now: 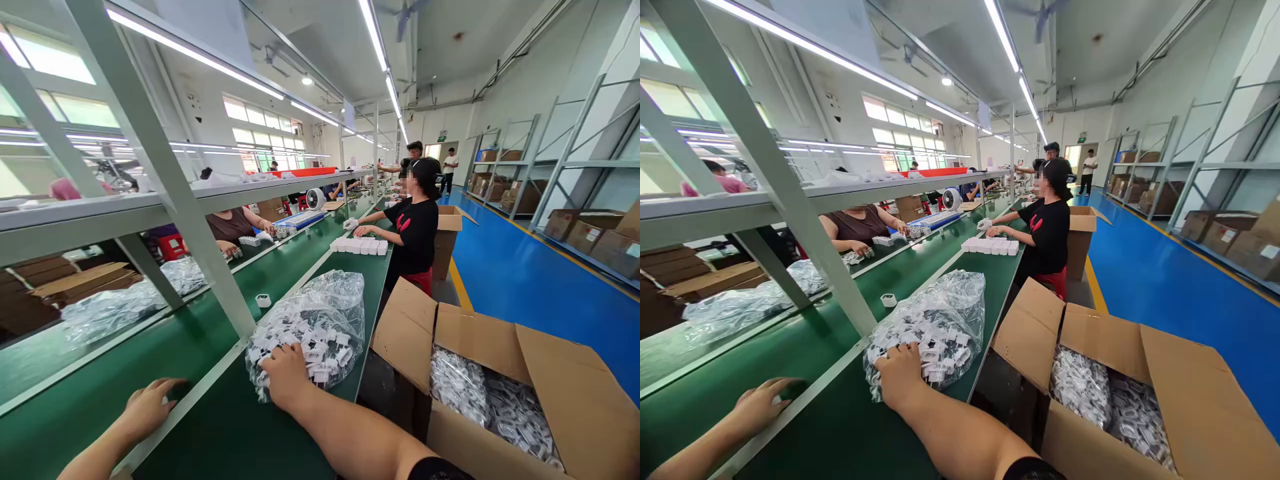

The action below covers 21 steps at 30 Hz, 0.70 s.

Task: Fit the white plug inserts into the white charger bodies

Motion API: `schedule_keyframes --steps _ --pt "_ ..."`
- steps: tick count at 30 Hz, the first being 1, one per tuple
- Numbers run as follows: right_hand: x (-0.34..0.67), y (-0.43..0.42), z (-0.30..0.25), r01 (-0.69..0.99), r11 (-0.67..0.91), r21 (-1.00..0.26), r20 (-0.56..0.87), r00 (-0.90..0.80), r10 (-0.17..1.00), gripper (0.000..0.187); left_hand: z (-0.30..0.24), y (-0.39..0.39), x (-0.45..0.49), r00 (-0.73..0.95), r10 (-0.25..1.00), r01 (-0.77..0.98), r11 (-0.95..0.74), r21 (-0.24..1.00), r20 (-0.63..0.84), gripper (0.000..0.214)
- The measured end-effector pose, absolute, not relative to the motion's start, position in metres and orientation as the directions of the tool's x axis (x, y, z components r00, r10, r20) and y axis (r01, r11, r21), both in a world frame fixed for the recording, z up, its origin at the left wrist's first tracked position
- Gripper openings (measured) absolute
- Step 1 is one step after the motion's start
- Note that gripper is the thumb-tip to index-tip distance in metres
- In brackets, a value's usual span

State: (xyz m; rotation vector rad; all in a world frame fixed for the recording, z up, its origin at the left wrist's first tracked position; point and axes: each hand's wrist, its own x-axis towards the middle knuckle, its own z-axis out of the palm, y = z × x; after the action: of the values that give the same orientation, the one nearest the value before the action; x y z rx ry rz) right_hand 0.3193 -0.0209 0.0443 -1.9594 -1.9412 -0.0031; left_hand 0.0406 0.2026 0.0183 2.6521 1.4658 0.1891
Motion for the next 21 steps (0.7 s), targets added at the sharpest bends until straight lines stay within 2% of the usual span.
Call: schedule_keyframes --steps 2,6,10,13,15,17,19,21 --pt "0.319 -0.018 0.042 0.959 0.025 -0.282 0.292 0.061 0.954 0.019 0.018 0.205 0.031 0.517 0.856 0.846 -0.509 0.162 -0.009 0.059" --pt "0.317 -0.018 0.041 0.943 0.006 -0.332 0.297 0.098 0.950 0.021 0.034 0.176 0.015 0.425 0.905 0.883 -0.409 0.231 -0.021 0.049" --pt "0.319 -0.023 0.041 0.917 -0.041 -0.397 0.334 0.186 0.924 0.025 0.062 0.128 0.008 0.352 0.925 0.876 -0.380 0.297 0.143 0.050" --pt "0.321 -0.029 0.044 0.844 0.089 -0.529 0.466 0.202 0.861 0.024 0.074 0.077 0.002 0.355 0.907 0.840 -0.416 0.350 0.227 0.059" --pt "0.319 -0.032 0.048 0.695 0.261 -0.670 0.531 0.203 0.823 0.016 0.077 0.034 -0.001 0.369 0.899 0.811 -0.435 0.390 0.236 0.060" --pt "0.312 -0.035 0.052 0.398 0.335 -0.854 0.442 0.217 0.870 0.016 0.076 -0.010 -0.001 0.397 0.892 0.782 -0.451 0.430 0.214 0.057" --pt "0.302 -0.038 0.056 0.063 0.204 -0.977 0.210 0.112 0.971 0.029 0.073 -0.049 0.002 0.425 0.886 0.756 -0.461 0.464 0.188 0.052" --pt "0.290 -0.043 0.061 -0.120 -0.034 -0.992 -0.020 -0.112 0.993 0.039 0.068 -0.078 0.007 0.422 0.888 0.739 -0.453 0.498 0.181 0.047"
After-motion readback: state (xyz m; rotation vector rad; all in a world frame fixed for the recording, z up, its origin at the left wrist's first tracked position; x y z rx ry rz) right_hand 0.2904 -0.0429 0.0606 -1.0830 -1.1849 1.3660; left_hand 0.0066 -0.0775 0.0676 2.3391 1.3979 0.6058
